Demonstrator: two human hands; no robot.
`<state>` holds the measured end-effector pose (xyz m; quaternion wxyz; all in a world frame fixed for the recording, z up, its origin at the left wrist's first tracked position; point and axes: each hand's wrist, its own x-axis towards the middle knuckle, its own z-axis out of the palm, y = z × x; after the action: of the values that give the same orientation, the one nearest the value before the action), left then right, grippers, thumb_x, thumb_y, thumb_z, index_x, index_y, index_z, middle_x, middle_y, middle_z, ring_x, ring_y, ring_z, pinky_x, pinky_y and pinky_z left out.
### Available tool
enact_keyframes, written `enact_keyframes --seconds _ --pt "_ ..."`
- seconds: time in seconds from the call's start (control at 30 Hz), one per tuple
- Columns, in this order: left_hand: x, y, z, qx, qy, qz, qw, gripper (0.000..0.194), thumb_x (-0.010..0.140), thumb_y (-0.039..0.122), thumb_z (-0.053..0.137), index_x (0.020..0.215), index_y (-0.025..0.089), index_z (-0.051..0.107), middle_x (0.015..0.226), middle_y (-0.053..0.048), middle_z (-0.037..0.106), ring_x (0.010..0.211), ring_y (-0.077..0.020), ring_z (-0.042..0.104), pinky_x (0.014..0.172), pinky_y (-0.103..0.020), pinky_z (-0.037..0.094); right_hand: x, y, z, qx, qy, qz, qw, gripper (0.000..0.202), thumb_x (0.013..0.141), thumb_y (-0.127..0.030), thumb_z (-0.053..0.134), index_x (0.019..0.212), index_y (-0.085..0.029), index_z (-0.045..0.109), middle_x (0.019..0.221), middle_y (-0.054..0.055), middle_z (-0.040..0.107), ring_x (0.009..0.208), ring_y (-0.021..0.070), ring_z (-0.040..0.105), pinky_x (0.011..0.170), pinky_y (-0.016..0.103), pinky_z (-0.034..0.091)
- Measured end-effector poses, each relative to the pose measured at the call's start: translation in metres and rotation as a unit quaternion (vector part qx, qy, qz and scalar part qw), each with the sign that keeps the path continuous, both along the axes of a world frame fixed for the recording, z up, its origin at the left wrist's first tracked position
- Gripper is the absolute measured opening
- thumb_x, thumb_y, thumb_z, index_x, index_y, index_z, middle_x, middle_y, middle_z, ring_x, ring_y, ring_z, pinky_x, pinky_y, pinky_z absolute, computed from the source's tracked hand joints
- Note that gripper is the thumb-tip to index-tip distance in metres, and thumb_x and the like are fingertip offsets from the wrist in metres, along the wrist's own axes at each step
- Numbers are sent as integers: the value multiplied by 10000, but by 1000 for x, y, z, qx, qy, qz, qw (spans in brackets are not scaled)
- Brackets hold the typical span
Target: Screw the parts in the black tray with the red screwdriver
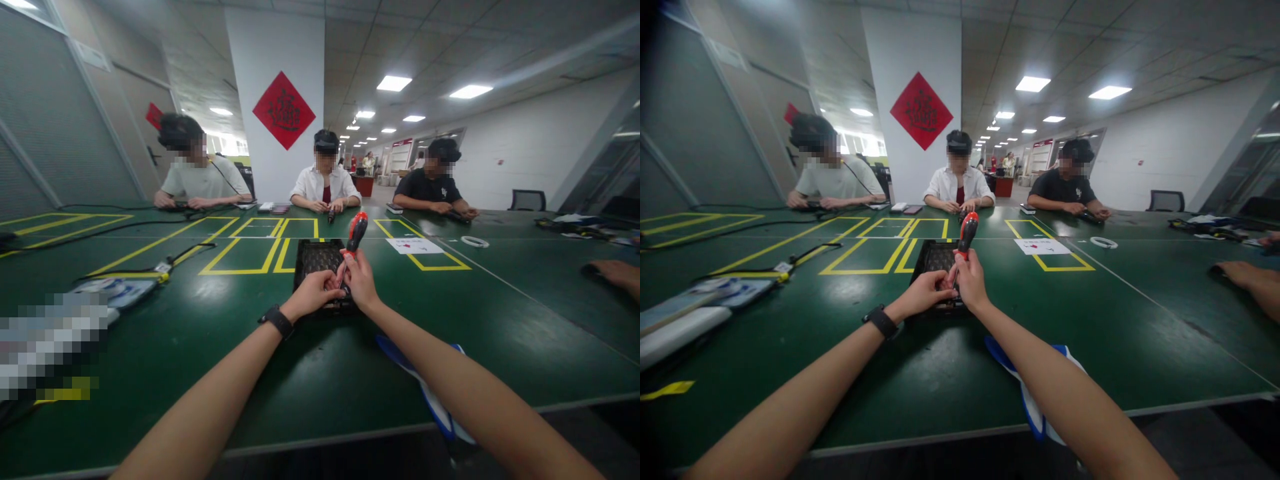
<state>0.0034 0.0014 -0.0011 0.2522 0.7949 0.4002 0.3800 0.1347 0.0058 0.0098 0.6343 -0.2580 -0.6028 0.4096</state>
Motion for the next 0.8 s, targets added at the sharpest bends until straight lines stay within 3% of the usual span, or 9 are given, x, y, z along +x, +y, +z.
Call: enact_keyframes --seconds 0.17,0.37,0.6,0.8 --pt "-1 -2 3 7 13 -8 1000 205 705 324 610 717 121 580 641 4 569 587 -102 489 570 -212 383 1 0 0 -4 -3 8 1000 286 842 -420 400 990 -180 452 480 -73 504 345 47 387 360 151 291" --pt "-2 -5 6 6 8 -70 998 160 769 256 528 787 123 615 739 -19 639 662 -118 543 650 -224 405 2 3 -2 -23 -24 13 999 317 831 -444 407 1010 -185 448 479 -76 513 310 48 360 324 151 271" --pt "-1 0 1 24 18 17 999 248 690 366 614 731 123 583 645 11 562 584 -104 475 562 -212 363 1 -1 0 12 -22 -15 1000 280 836 -417 422 986 -183 454 501 -68 520 350 44 388 366 146 307" --pt "-1 -2 1 22 27 -12 999 187 705 314 601 712 126 597 656 -1 599 598 -110 504 574 -215 378 2 -1 1 4 -18 -3 1000 291 837 -415 416 1016 -188 444 496 -75 511 324 39 360 333 139 275"
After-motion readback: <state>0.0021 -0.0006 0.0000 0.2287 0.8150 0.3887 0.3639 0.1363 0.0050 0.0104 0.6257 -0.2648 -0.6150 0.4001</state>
